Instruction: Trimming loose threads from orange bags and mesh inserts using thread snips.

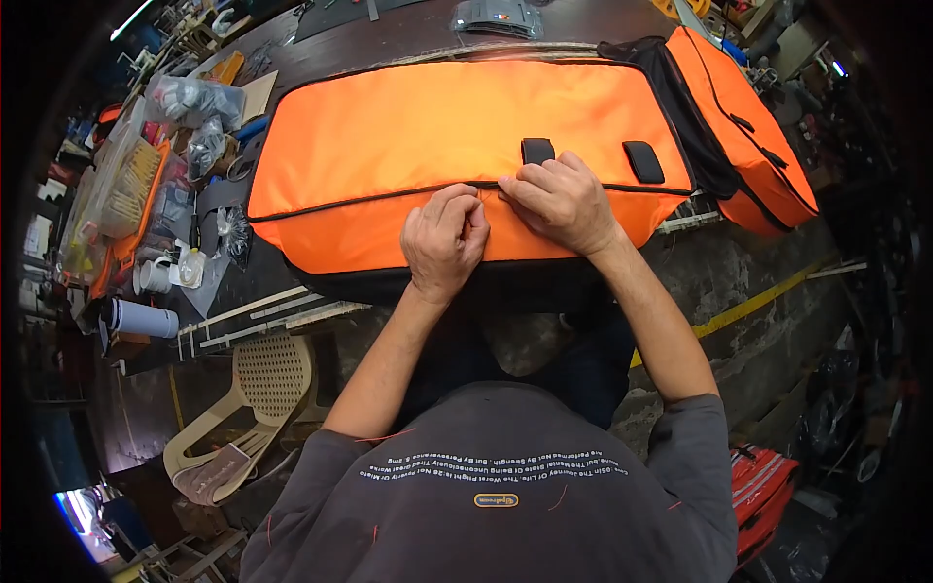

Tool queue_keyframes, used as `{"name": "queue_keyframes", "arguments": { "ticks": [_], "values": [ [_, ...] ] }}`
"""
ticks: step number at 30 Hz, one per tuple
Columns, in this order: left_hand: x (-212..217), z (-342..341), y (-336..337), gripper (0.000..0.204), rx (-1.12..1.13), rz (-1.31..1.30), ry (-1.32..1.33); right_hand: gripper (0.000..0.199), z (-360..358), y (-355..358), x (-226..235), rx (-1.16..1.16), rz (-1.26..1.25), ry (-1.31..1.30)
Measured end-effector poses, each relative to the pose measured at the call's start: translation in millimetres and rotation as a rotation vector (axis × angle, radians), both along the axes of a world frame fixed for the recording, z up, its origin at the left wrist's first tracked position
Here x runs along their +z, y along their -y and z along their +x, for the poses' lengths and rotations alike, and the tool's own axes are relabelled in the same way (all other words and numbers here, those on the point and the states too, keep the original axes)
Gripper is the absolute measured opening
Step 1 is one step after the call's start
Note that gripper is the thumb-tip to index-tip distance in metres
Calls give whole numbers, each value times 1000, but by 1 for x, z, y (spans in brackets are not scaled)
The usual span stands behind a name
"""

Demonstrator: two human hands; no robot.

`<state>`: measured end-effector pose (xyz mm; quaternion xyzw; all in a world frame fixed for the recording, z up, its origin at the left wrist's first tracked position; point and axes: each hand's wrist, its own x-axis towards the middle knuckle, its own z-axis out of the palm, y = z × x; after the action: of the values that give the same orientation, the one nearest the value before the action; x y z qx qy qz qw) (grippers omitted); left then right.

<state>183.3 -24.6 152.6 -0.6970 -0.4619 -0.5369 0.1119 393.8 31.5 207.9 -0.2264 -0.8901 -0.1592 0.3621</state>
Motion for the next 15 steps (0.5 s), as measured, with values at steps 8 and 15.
{"name": "queue_keyframes", "arguments": {
  "ticks": [8,15],
  "values": [
    [1,0,0,18,5,-10,-6,14,4,0,1,29,-28,-7],
    [4,2,0,19,15,-32,-12,14,2,-5,0,37,29,49]
  ]
}}
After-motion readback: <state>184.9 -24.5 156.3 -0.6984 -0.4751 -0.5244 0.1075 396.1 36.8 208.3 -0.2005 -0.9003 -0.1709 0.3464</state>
